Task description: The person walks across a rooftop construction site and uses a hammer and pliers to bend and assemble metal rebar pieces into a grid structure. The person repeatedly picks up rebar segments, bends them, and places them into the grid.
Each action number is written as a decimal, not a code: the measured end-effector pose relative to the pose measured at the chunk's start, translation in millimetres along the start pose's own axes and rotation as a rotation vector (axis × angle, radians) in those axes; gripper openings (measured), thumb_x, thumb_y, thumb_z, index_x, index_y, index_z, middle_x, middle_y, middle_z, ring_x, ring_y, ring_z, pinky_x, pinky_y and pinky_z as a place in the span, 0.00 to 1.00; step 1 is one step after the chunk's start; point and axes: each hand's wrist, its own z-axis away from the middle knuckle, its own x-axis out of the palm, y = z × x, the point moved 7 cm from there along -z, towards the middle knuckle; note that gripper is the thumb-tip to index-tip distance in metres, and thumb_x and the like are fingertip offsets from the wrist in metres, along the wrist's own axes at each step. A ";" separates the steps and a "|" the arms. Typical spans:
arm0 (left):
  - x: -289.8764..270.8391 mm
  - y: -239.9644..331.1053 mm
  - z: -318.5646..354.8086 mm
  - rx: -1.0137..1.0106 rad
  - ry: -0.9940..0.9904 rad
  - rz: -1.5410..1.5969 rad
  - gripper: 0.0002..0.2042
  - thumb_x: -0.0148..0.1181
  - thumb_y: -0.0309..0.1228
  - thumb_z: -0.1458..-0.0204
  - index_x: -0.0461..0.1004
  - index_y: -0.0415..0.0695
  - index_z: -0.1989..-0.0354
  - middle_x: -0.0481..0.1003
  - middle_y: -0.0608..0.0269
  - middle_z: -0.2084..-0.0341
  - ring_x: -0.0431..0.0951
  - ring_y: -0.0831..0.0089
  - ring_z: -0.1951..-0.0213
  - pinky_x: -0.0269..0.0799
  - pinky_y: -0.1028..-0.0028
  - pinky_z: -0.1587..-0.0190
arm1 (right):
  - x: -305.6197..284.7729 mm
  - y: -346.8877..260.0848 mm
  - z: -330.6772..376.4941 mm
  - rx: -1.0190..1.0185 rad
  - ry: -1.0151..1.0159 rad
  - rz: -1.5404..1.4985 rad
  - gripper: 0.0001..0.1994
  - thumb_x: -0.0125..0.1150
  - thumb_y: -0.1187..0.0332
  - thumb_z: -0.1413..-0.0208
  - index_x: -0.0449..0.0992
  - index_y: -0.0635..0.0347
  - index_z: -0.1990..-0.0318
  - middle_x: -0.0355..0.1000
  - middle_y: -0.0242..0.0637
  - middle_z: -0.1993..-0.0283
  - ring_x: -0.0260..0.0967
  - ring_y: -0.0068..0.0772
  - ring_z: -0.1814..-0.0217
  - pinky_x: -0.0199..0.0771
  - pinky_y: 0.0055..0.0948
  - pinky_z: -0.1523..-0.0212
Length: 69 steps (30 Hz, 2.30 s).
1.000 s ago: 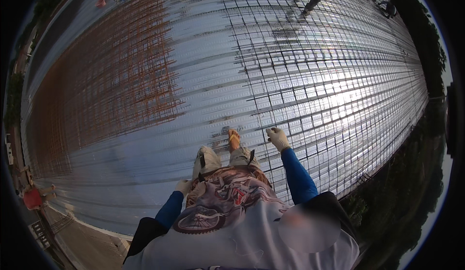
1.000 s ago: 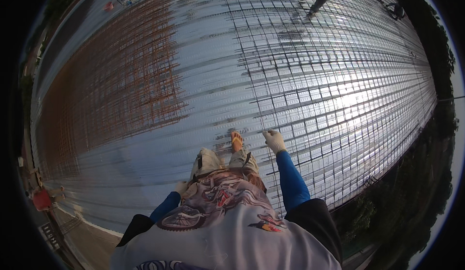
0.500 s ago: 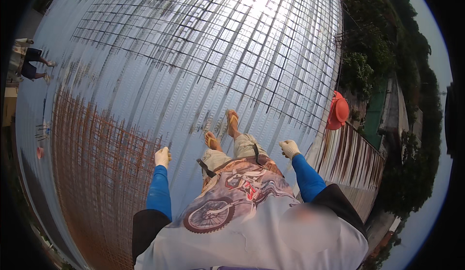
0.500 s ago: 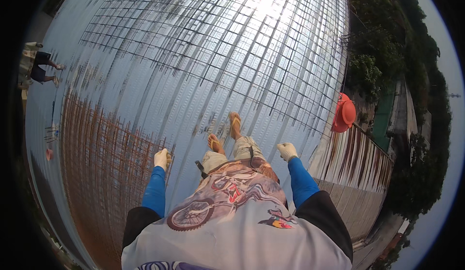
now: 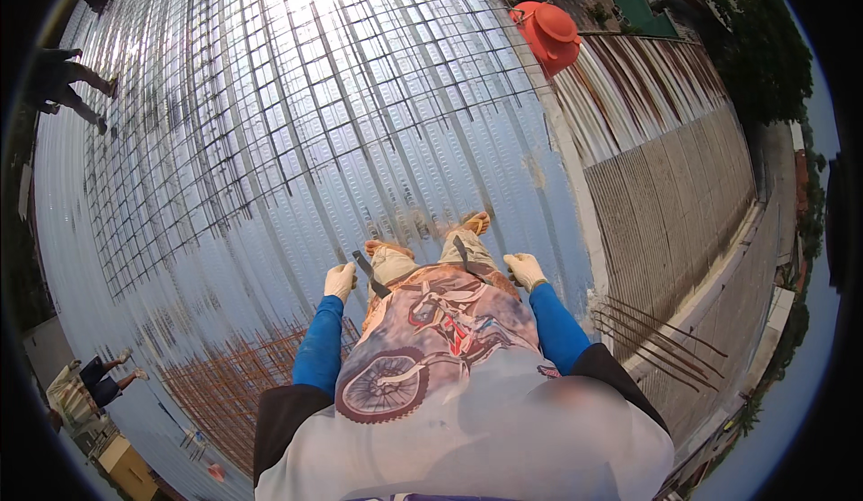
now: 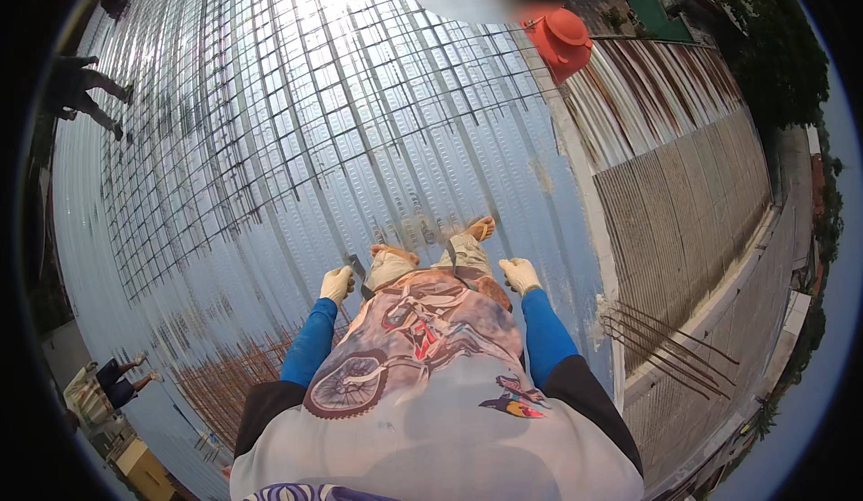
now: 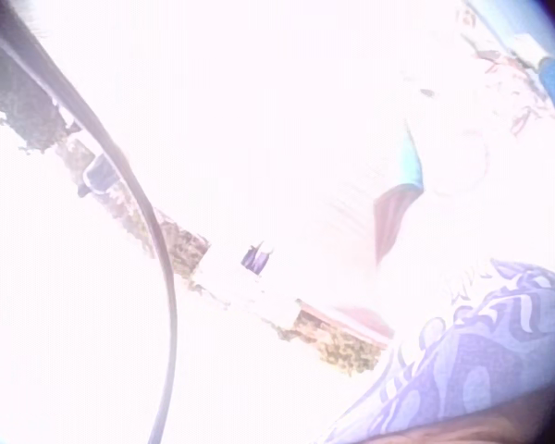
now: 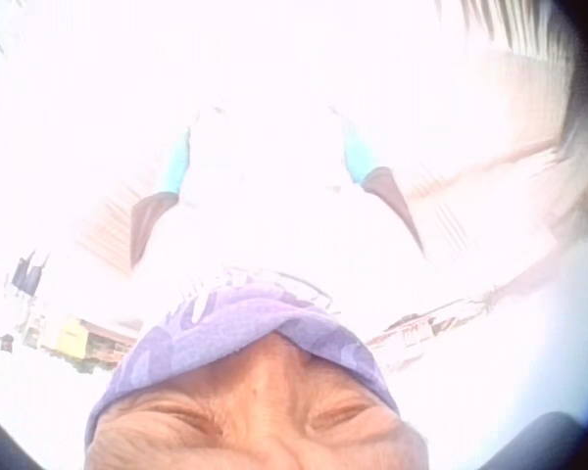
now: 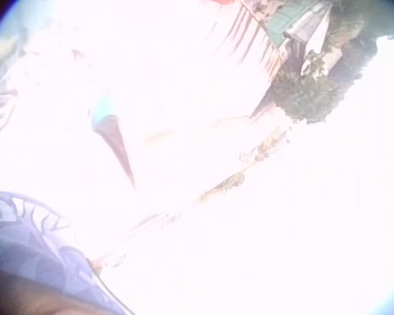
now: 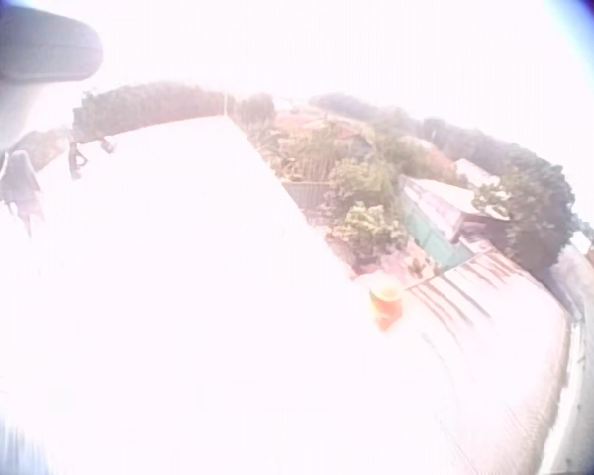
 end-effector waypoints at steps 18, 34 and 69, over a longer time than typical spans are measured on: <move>251.2 200.5 41.7 0.289 -0.105 -0.491 0.27 0.55 0.47 0.36 0.80 0.29 0.50 0.82 0.56 0.65 0.78 0.71 0.62 0.72 0.69 0.56 | -197.0 43.0 -146.3 0.081 0.113 -0.227 0.20 0.64 0.52 0.41 0.77 0.65 0.59 0.75 0.37 0.72 0.72 0.30 0.76 0.69 0.33 0.76; 447.6 415.4 -69.1 0.345 -0.192 -0.723 0.22 0.51 0.45 0.34 0.81 0.37 0.52 0.83 0.49 0.64 0.83 0.57 0.60 0.74 0.63 0.54 | -333.8 -136.7 -321.5 -0.065 0.107 0.217 0.26 0.63 0.54 0.40 0.80 0.70 0.46 0.82 0.43 0.56 0.78 0.31 0.62 0.76 0.34 0.57; 535.6 308.9 -92.6 -0.013 0.629 -0.819 0.26 0.66 0.31 0.46 0.71 0.35 0.38 0.72 0.47 0.43 0.72 0.52 0.39 0.65 0.59 0.34 | -305.8 -92.0 -892.0 -0.224 0.321 0.885 0.16 0.59 0.57 0.36 0.78 0.62 0.56 0.81 0.54 0.57 0.80 0.58 0.53 0.78 0.53 0.53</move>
